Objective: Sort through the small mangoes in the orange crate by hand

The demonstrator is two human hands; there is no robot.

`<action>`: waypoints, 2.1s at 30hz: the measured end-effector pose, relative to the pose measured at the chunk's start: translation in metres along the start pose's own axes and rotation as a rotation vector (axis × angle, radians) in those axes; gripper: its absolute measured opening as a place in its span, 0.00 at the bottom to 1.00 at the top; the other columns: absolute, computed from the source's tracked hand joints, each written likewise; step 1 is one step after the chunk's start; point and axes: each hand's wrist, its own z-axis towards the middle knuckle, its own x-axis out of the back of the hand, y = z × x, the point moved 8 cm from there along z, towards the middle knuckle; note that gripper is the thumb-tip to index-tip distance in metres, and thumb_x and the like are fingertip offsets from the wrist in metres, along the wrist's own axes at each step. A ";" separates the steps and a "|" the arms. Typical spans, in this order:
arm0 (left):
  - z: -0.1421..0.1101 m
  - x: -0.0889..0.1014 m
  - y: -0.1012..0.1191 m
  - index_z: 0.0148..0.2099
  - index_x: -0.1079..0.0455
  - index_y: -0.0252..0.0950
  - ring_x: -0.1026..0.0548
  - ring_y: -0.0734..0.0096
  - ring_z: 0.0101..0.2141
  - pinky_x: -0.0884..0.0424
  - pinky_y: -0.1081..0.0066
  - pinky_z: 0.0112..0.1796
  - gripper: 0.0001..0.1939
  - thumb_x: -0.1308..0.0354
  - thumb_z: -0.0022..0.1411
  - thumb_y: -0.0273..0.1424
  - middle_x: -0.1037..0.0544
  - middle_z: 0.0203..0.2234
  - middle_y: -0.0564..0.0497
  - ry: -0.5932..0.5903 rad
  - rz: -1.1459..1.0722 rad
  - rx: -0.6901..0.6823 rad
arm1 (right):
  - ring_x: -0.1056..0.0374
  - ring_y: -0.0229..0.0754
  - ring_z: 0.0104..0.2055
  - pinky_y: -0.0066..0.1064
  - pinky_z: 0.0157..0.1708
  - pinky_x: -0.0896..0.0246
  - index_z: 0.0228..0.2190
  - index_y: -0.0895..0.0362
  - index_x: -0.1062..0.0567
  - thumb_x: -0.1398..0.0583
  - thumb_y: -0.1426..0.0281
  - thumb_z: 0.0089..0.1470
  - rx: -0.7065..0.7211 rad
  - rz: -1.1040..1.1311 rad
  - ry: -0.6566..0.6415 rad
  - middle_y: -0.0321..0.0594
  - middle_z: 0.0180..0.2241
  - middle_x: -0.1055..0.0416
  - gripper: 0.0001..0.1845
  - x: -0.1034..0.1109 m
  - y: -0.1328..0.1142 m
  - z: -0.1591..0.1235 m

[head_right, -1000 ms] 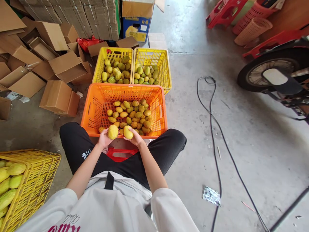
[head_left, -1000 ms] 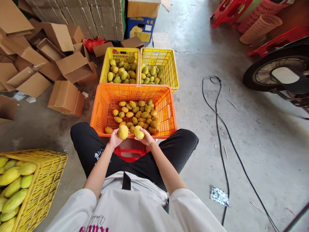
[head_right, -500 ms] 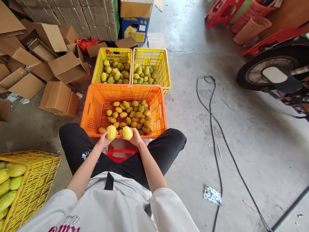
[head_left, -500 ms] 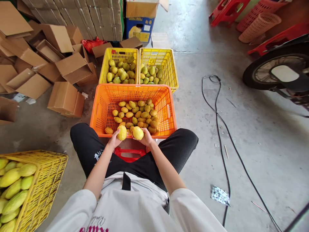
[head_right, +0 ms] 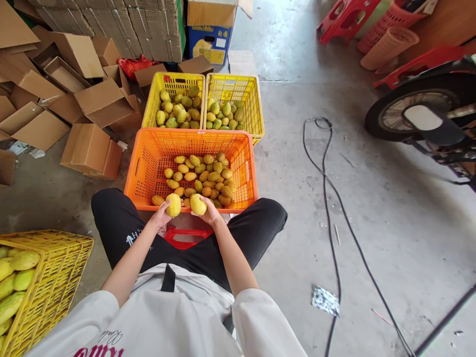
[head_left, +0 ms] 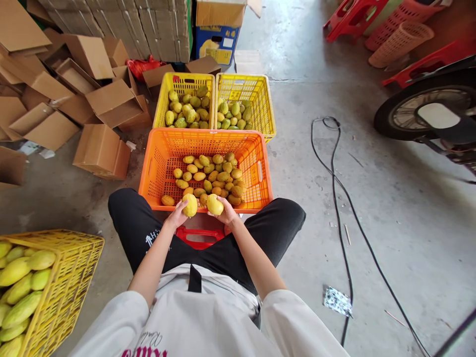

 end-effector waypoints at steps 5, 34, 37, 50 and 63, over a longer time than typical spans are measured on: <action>-0.001 0.001 0.000 0.50 0.26 0.32 0.18 0.59 0.42 0.27 0.58 0.52 0.16 0.40 0.62 0.35 0.17 0.40 0.42 0.062 -0.071 0.048 | 0.22 0.46 0.38 0.37 0.34 0.22 0.43 0.54 0.30 0.35 0.62 0.54 0.029 -0.077 -0.072 0.42 0.38 0.21 0.16 -0.011 0.000 -0.002; 0.000 0.003 -0.001 0.57 0.29 0.32 0.21 0.57 0.49 0.30 0.60 0.55 0.22 0.40 0.63 0.35 0.18 0.42 0.42 0.048 -0.053 0.060 | 0.22 0.45 0.39 0.37 0.36 0.23 0.47 0.50 0.31 0.33 0.64 0.52 0.052 -0.124 -0.011 0.37 0.38 0.22 0.21 -0.011 -0.005 -0.005; 0.000 0.001 -0.001 0.57 0.30 0.34 0.21 0.59 0.49 0.28 0.63 0.52 0.22 0.38 0.62 0.34 0.18 0.43 0.43 0.012 -0.032 0.032 | 0.22 0.46 0.40 0.38 0.35 0.23 0.47 0.48 0.33 0.32 0.63 0.51 0.079 -0.145 -0.019 0.37 0.42 0.22 0.23 -0.017 -0.007 -0.008; -0.001 0.002 0.001 0.63 0.34 0.37 0.19 0.62 0.43 0.29 0.57 0.55 0.27 0.39 0.63 0.35 0.18 0.42 0.45 0.065 -0.085 0.058 | 0.24 0.53 0.45 0.46 0.38 0.24 0.52 0.50 0.31 0.43 0.60 0.52 0.105 -0.049 -0.068 0.44 0.45 0.21 0.26 -0.026 -0.013 -0.007; -0.004 0.000 0.004 0.54 0.27 0.31 0.21 0.49 0.50 0.27 0.49 0.53 0.23 0.47 0.61 0.39 0.18 0.43 0.38 0.087 -0.175 0.060 | 0.25 0.43 0.32 0.30 0.26 0.27 0.44 0.57 0.25 0.41 0.57 0.58 0.061 0.001 0.041 0.42 0.32 0.22 0.19 -0.009 -0.007 -0.001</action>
